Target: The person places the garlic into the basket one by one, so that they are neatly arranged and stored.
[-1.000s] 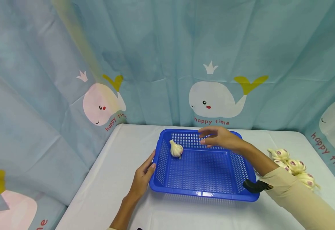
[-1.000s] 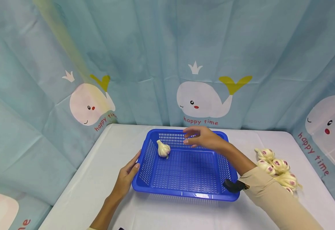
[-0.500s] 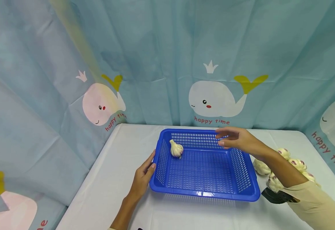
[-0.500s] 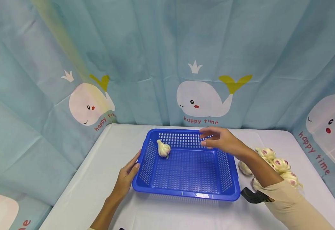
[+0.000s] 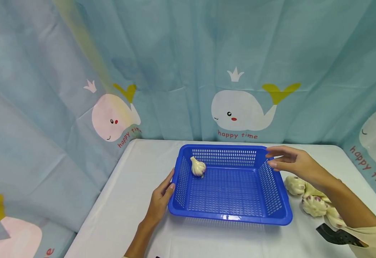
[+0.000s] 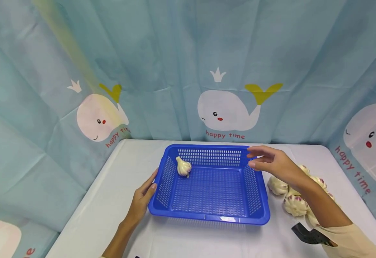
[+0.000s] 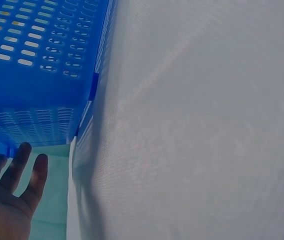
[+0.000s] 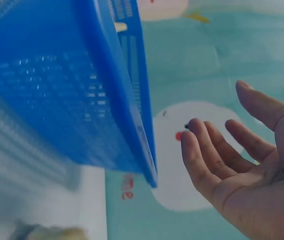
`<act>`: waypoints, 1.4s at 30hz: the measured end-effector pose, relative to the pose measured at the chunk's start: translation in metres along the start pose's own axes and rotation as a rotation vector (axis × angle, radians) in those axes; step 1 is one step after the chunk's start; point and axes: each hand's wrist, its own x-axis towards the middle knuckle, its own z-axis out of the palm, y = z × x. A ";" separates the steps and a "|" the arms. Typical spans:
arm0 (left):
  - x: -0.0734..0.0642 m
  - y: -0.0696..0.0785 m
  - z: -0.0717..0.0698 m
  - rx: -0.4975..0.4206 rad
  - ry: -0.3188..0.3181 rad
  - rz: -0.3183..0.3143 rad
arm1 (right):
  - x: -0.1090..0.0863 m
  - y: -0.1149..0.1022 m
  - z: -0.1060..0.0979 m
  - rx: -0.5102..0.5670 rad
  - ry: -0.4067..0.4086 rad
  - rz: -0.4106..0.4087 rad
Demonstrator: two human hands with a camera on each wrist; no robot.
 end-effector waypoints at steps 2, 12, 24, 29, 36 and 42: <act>0.000 0.000 0.001 -0.005 -0.003 -0.003 | -0.008 0.005 -0.006 -0.001 0.024 0.003; 0.000 0.002 0.002 0.000 0.008 -0.011 | -0.043 0.045 -0.031 0.001 0.118 0.011; -0.001 0.000 0.003 0.014 0.010 -0.016 | -0.078 0.093 -0.056 -0.092 0.263 0.191; -0.001 0.000 0.002 0.013 0.005 -0.017 | -0.091 0.106 -0.064 -0.100 0.298 0.246; 0.000 0.001 0.002 0.004 0.011 -0.026 | -0.108 0.125 -0.076 -0.093 0.311 0.280; -0.001 0.003 0.000 0.002 0.016 -0.034 | -0.115 0.135 -0.081 -0.131 0.327 0.292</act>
